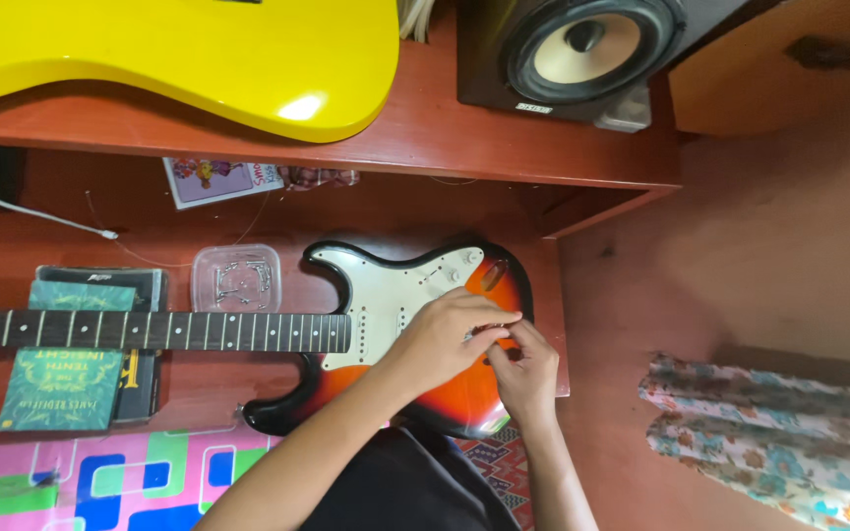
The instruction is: The person uses a screwdriver to adjust the bridge saddles on a sunburst electric guitar. They repeatedly tighten and loosen screws on the bridge while the guitar rests on a wooden shelf.
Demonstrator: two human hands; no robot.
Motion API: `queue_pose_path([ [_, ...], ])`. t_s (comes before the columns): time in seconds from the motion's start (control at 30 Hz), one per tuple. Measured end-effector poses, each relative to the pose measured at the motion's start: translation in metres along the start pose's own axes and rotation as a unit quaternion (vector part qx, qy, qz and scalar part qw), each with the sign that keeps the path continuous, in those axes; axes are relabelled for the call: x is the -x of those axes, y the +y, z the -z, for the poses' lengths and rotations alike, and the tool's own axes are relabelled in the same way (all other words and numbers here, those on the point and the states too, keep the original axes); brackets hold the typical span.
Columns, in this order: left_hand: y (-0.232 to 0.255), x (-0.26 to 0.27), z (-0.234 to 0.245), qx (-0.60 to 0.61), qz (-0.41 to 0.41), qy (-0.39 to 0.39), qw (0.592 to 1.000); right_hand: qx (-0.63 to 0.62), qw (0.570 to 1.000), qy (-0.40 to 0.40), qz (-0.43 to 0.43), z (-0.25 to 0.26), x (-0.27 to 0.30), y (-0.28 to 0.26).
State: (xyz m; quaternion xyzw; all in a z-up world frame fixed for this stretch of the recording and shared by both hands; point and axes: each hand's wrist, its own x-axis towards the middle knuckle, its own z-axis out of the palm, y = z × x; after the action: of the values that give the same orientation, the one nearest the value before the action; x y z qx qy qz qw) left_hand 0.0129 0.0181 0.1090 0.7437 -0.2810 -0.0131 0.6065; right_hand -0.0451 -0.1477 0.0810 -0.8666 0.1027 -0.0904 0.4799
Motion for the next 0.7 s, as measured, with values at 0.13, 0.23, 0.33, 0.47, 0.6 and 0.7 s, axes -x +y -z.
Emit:
queue_pose_path([
  [0.13, -0.007, -0.004, 0.002, -0.018, 0.014, -0.005, 1.000, -0.002, 1.000, -0.026, 0.001, 0.005, 0.001, -0.002],
  [0.23, -0.005, -0.002, -0.021, -0.098, 0.050, 0.025, 0.994, 0.059, 0.992, -0.055, -0.099, 0.007, 0.002, -0.007],
  [0.33, 0.008, 0.001, -0.036, -0.152, 0.060, 0.089, 0.983, 0.027, 0.999, -0.026, -0.019, 0.009, -0.003, 0.013],
  [0.47, 0.014, 0.004, -0.028, -0.135, 0.035, 0.059, 0.988, -0.024, 0.993, -0.083, 0.080, 0.017, -0.015, 0.013],
  [0.6, 0.009, 0.003, -0.016, -0.094, 0.075, -0.040, 0.992, 0.003, 0.984, -0.126, 0.126, 0.018, -0.022, 0.020],
  [0.7, 0.022, 0.001, -0.009, -0.114, 0.121, -0.052, 0.985, 0.020, 0.977, -0.156, 0.143, 0.021, -0.033, 0.039],
])
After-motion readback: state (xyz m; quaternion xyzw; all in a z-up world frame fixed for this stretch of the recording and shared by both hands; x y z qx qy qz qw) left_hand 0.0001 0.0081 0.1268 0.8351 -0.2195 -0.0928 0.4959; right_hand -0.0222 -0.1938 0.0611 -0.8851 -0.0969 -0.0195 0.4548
